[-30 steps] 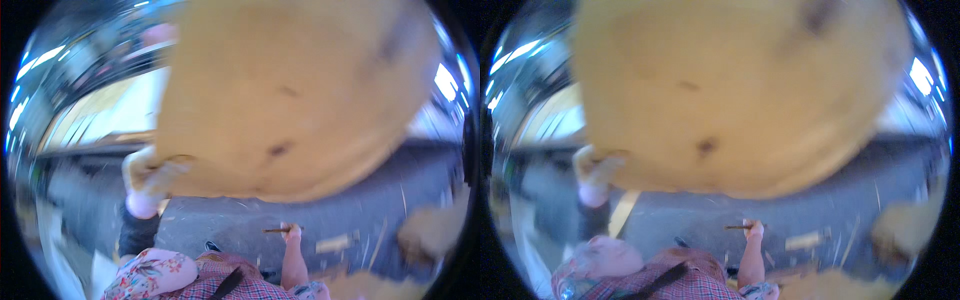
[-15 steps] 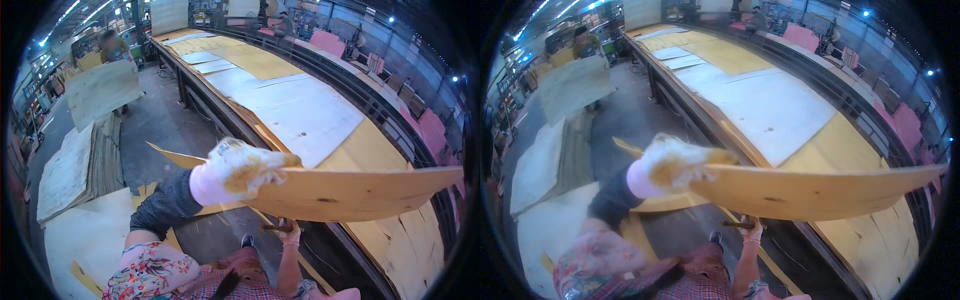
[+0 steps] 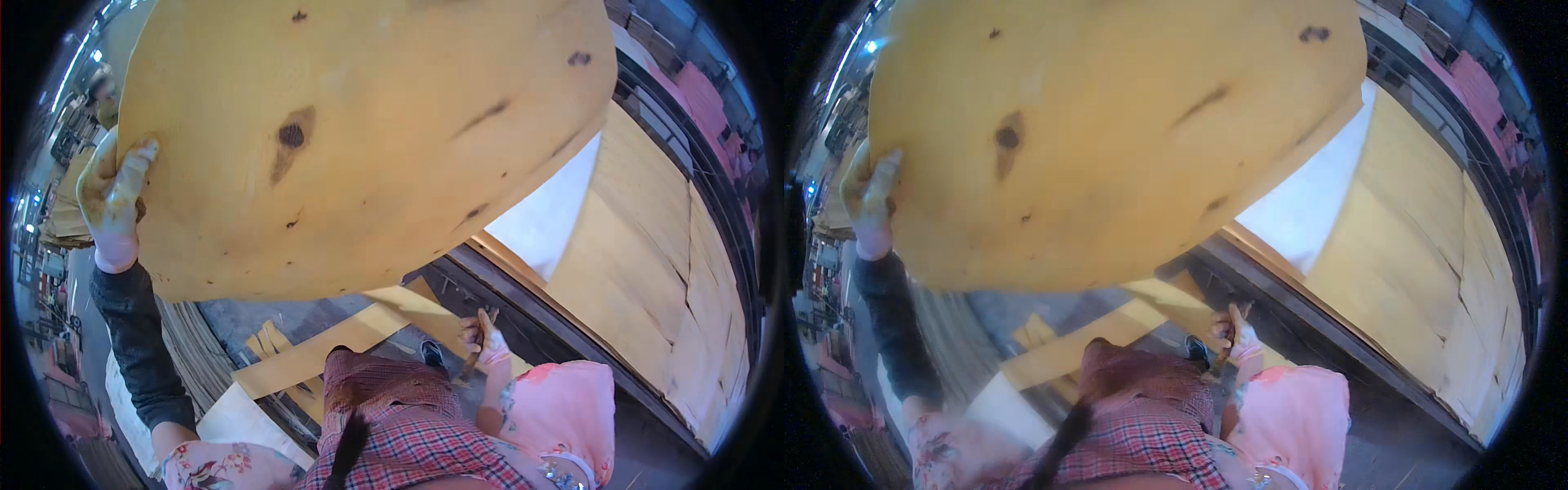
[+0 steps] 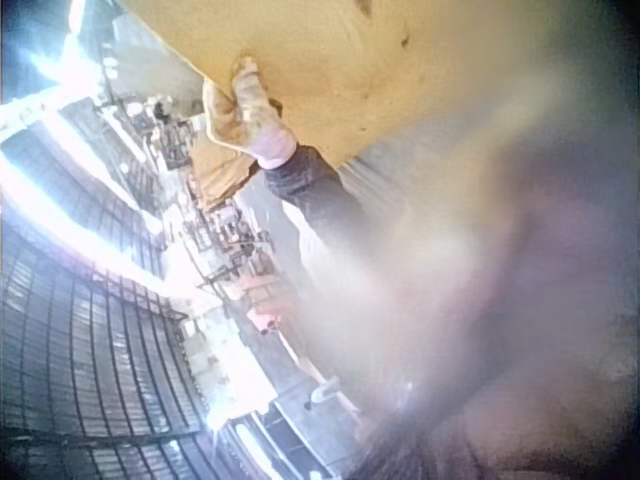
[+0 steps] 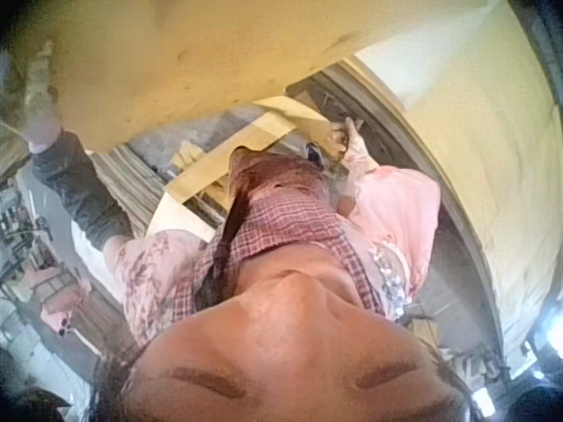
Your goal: The recorder is placing large, thin wood sheets onto a long assembly table and using a hand tool to trim them.
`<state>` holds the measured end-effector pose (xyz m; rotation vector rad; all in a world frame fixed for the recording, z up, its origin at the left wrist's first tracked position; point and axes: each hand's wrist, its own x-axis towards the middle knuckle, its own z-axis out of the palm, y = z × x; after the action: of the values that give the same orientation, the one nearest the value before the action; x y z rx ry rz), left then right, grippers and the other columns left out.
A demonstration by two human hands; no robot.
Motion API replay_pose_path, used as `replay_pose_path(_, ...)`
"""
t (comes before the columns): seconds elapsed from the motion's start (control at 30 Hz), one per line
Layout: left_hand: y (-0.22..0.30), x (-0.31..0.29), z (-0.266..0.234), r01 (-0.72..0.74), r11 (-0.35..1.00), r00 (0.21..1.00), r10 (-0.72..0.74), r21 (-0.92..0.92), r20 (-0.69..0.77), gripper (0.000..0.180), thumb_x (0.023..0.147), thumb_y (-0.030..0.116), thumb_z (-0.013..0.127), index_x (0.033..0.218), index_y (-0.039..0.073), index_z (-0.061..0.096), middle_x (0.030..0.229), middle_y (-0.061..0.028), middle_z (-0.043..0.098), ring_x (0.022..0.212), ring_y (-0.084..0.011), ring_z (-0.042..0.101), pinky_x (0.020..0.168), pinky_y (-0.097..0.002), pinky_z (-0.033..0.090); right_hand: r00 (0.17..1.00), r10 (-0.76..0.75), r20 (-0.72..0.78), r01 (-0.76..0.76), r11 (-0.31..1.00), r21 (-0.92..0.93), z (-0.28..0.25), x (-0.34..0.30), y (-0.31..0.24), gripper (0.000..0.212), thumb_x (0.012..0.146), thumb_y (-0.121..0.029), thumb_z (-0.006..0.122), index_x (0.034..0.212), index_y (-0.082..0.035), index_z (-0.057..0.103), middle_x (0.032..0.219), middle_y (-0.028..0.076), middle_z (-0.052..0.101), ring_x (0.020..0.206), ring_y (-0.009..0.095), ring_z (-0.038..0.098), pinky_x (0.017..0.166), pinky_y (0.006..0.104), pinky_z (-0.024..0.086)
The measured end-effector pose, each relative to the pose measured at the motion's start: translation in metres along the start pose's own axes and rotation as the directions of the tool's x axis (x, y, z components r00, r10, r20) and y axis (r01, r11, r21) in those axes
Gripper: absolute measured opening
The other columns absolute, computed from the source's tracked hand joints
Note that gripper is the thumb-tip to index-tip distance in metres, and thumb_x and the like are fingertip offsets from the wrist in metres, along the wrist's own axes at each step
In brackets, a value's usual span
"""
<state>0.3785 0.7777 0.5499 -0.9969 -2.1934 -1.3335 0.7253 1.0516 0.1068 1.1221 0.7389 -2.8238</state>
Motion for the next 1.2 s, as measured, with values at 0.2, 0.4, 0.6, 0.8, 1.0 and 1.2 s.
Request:
replay_pose_path(0.2,-0.134,0.062,-0.022,-0.035,0.993,0.999,0.037,-0.110,0.019,0.032,0.079,0.007,0.057,0.109,-0.004,0.055,0.087,-0.0026,0.061,0.073,-0.0044,0.051,0.064,-0.0163,0.039,0.833,0.549,0.073,-0.297,0.554,-0.778,0.158,0.108,0.003,0.047,0.085,-0.042,0.048,0.096,0.003,0.056,0.083,0.018,0.064,0.065,0.021,0.065,0.046,0.0223,0.044)
replay_pose_path(0.4,-0.283,0.109,-0.075,-0.155,0.963,0.980,0.178,-0.218,0.088,0.035,0.075,-0.003,0.045,0.109,-0.004,0.054,0.089,-0.0088,0.062,0.073,-0.0100,0.058,0.061,-0.0219,0.046,0.883,0.067,-0.465,-0.012,0.993,0.119,0.153,0.309,0.126,0.047,0.092,-0.041,0.026,0.105,-0.003,0.051,0.086,0.014,0.060,0.066,0.023,0.056,0.053,0.0304,0.048)
replay_pose_path(0.6,-0.363,0.163,-0.083,0.000,0.839,0.897,0.241,-0.544,0.371,0.046,0.069,-0.012,0.038,0.112,-0.005,0.054,0.089,-0.0120,0.064,0.074,-0.0158,0.063,0.061,-0.0204,0.048,0.600,-0.101,-0.793,0.519,0.804,0.290,0.259,0.381,0.070,0.046,0.090,-0.048,0.030,0.104,-0.010,0.051,0.096,0.006,0.056,0.073,0.019,0.051,0.057,0.0267,0.047)
replay_pose_path(0.8,-0.460,0.237,-0.096,-0.098,0.687,0.805,0.480,-0.720,0.348,0.045,0.072,-0.013,0.040,0.114,-0.002,0.053,0.085,-0.0124,0.064,0.074,-0.0148,0.064,0.063,-0.0196,0.048,0.469,-0.481,-0.740,0.625,0.773,-0.106,0.304,0.442,0.033,0.051,0.087,-0.055,0.034,0.118,-0.016,0.046,0.106,0.008,0.053,0.094,0.023,0.050,0.080,0.0334,0.044)
replay_pose_path(1.0,-0.530,0.321,-0.105,0.150,0.676,0.794,0.352,-0.722,0.495,0.042,0.073,-0.016,0.033,0.107,-0.006,0.056,0.081,-0.0126,0.064,0.073,-0.0139,0.062,0.060,-0.0199,0.047,0.259,-0.610,-0.749,0.632,0.693,-0.346,0.403,0.456,-0.026,0.054,0.087,-0.054,0.034,0.123,-0.015,0.041,0.113,0.009,0.048,0.100,0.024,0.048,0.084,0.0332,0.042)
replay_pose_path(1.2,-0.640,0.409,-0.102,0.311,0.577,0.875,0.136,-0.755,0.464,0.034,0.078,-0.013,0.039,0.106,-0.006,0.056,0.078,-0.0066,0.063,0.072,-0.0098,0.059,0.062,-0.0194,0.046,-0.127,-0.723,-0.679,0.576,0.503,-0.644,0.495,0.402,-0.095,0.057,0.087,-0.053,0.034,0.128,-0.013,0.036,0.121,0.011,0.044,0.106,0.025,0.046,0.088,0.0329,0.041)
